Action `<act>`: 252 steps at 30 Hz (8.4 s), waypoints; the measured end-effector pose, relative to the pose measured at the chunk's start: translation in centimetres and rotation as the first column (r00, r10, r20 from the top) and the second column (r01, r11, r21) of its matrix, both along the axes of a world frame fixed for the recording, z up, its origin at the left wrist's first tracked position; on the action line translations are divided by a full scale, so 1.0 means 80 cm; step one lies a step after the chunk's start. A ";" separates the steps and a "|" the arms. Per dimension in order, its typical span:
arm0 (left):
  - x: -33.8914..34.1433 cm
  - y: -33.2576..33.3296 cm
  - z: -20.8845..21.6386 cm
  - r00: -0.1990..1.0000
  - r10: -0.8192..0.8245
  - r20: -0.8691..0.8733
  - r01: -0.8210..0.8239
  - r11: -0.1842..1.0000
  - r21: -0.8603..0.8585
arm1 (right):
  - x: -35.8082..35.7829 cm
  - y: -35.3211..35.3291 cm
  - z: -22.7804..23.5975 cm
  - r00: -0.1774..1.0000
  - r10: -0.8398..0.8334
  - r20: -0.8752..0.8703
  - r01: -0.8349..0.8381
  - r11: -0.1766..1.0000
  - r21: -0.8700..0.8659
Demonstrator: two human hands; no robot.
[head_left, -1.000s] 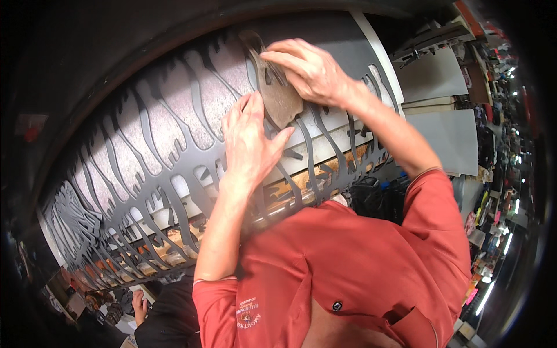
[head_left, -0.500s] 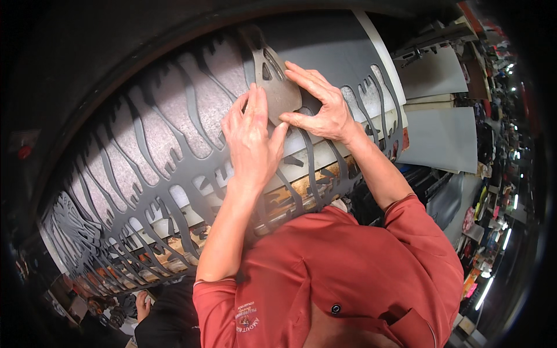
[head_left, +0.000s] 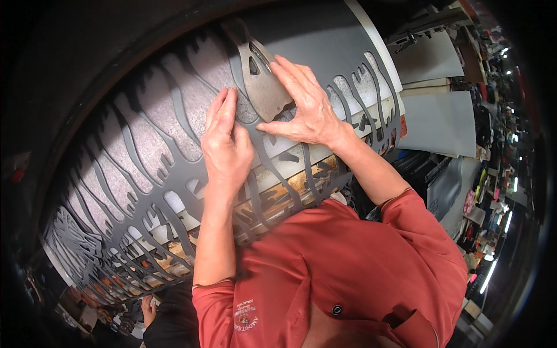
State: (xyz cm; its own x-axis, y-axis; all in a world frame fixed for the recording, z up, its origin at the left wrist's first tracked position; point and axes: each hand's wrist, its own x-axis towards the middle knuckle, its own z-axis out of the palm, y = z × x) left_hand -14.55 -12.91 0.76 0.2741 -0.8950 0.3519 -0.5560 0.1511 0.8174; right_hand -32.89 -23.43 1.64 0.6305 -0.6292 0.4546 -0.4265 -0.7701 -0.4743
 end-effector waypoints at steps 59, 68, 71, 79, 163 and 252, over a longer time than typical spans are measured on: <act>-0.025 0.037 0.048 0.850 0.018 -0.527 0.005 0.999 0.042 | -0.043 0.088 0.103 0.384 -0.737 0.556 -0.886 -0.125 0.447; -0.035 0.011 0.013 0.930 -0.028 0.366 0.048 0.998 -0.044 | -0.061 0.067 0.088 0.393 -0.699 0.598 -0.846 -0.019 0.534; -0.041 0.015 0.006 0.926 0.023 0.378 -0.001 0.998 -0.058 | -0.067 0.061 0.084 0.426 -0.720 0.548 -0.728 0.087 0.680; -0.038 0.018 0.010 0.932 0.051 0.358 -0.031 0.998 -0.064 | -0.074 0.043 0.077 0.362 -0.721 0.591 -0.759 0.140 0.636; -0.112 0.198 -0.032 0.923 0.136 0.360 -0.144 0.990 -0.005 | -0.031 0.045 0.012 0.917 -0.190 0.350 0.071 0.943 0.325; 0.008 -0.017 -0.016 0.900 0.008 0.435 -0.032 0.998 0.046 | 0.053 -0.024 -0.003 0.995 -0.054 0.078 0.035 0.972 0.231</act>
